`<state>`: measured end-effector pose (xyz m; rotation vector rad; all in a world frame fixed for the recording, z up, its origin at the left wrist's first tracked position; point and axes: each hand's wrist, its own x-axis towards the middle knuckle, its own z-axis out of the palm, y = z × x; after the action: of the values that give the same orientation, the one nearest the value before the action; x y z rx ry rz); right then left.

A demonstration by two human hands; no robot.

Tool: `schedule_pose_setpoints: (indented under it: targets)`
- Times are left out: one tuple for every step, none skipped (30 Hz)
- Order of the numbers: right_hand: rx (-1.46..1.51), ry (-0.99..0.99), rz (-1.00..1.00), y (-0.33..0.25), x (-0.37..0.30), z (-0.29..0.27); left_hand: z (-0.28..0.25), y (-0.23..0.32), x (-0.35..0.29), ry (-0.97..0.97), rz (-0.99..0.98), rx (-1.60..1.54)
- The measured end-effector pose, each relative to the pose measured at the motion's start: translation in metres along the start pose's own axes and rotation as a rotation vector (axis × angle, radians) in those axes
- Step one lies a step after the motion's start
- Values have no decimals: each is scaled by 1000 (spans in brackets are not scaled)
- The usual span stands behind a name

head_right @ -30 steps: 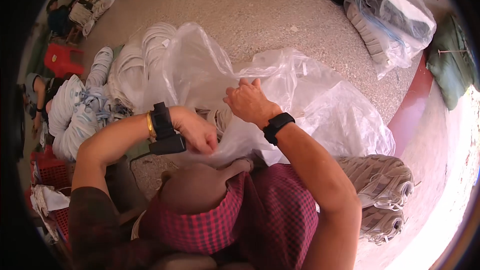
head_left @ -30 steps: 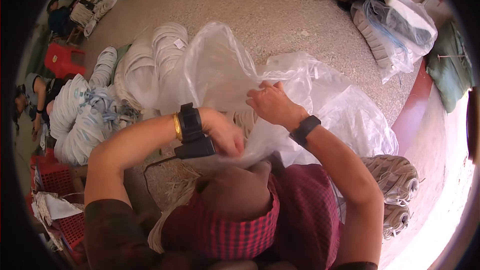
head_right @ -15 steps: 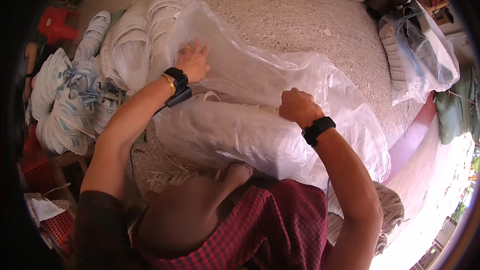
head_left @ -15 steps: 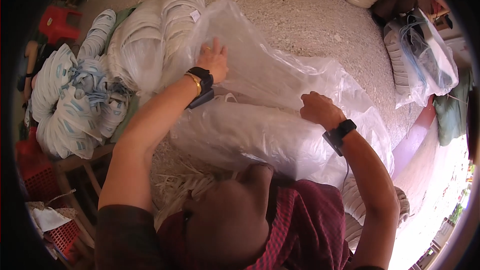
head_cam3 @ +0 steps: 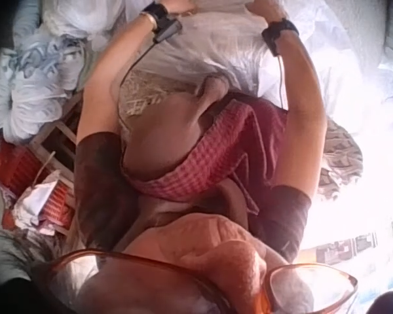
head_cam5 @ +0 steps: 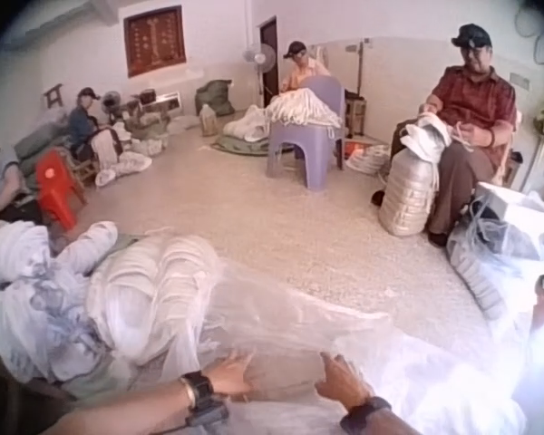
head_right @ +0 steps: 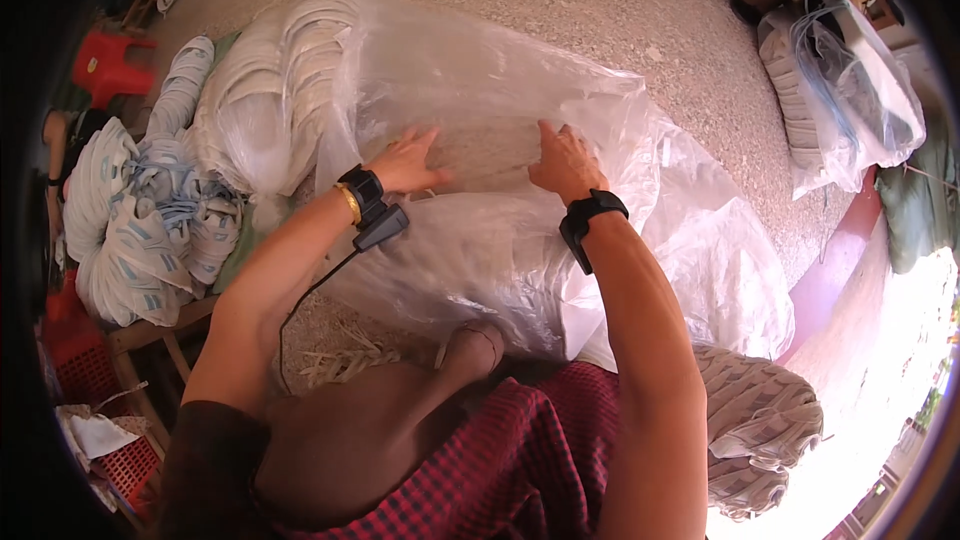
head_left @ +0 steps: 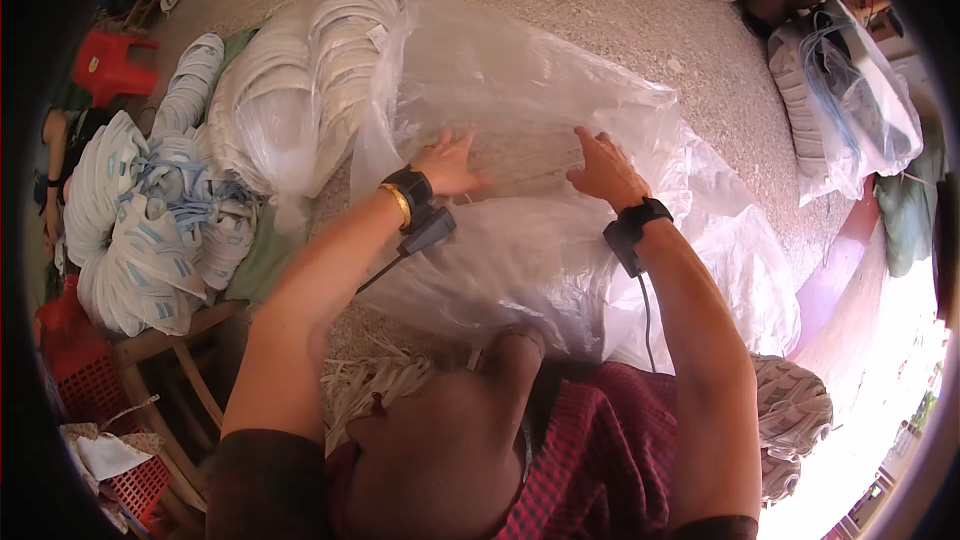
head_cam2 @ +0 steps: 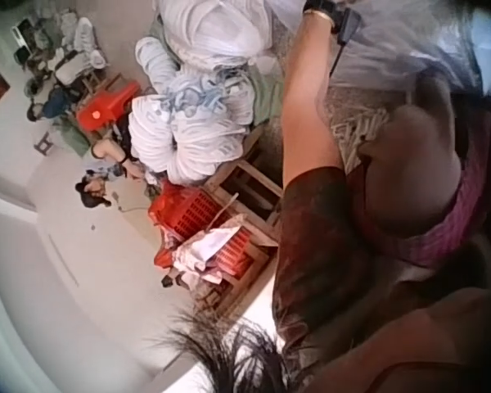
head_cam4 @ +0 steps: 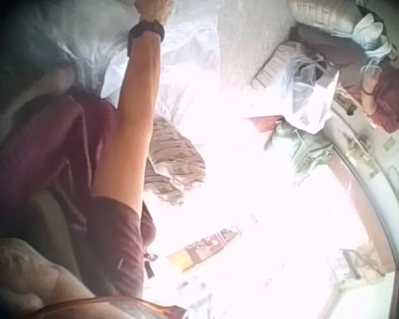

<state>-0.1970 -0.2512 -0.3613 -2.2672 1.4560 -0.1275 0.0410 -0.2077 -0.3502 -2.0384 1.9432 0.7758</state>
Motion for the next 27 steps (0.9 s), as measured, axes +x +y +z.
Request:
schedule_pose_setpoints:
  targets:
    - [-25, -44, 86, 0, -4, -8, 3, -2, 0, -220, 18, -83]
    - [-11, 1, 42, -1, -14, -19, 1, -3, 3, -397, 47, -189]
    - [134, -306, 48, -7, -22, -31, 2, 0, -6, -197, 262, -3]
    - [338, -568, -3, -15, -30, -43, -3, 6, -10, -254, 238, -7]
    - [242, -316, -94, -21, -51, -55, -9, 10, -19, -213, 321, -113]
    - [148, -64, -207, -23, -76, -70, -18, 20, -27, -128, 384, -163]
    - [197, 42, -237, -18, -103, -88, -30, 31, -34, -179, 347, -370]
    - [236, 179, -304, -8, -133, -109, -44, 45, -44, -46, 484, -369]
    - [152, 158, -142, 7, -168, -134, -59, 62, -54, 35, 610, -387]
    - [98, 221, -99, 24, -204, -161, -73, 84, -64, 50, 627, -438]
    - [45, 315, -154, 40, -235, -185, -89, 106, -75, 9, 685, -451]
    - [-70, 412, -99, 63, -269, -217, -106, 130, -87, -50, 649, -489]
    - [-215, 504, 16, 84, -304, -246, -118, 159, -98, -37, 749, -468]
    - [-358, 598, 228, 104, -333, -271, -129, 189, -108, -121, 810, -465]
    - [-421, 604, 462, 120, -367, -292, -138, 220, -120, -192, 814, -443]
    - [-544, 468, 475, 135, -395, -307, -143, 252, -131, -261, 960, -410]
    - [-365, 348, 833, 147, -413, -310, -144, 285, -141, -312, 1076, -367]
    - [-438, 118, 919, 157, -427, -309, -142, 317, -151, -355, 1102, -291]
    - [-238, 158, 945, 162, -439, -300, -136, 349, -159, -399, 1222, -268]
    - [-24, 152, 1098, 166, -447, -289, -127, 380, -168, -405, 1200, -178]
    - [-11, 175, 1037, 171, -445, -284, -117, 408, -176, -428, 1311, -188]
    - [-182, 17, 951, 174, -443, -277, -102, 433, -186, -343, 1366, -136]
    - [-345, -142, 853, 177, -439, -273, -82, 449, -194, -252, 1443, -107]
    - [-353, -116, 716, 180, -432, -271, -66, 460, -199, -265, 1479, -132]
    - [-377, -58, 583, 183, -426, -271, -50, 470, -202, -294, 1457, -61]
    - [15, 21, 679, 187, -419, -273, -38, 478, -202, -321, 1436, 9]
    - [264, 15, 756, 191, -412, -272, -25, 476, -201, -304, 1242, 42]
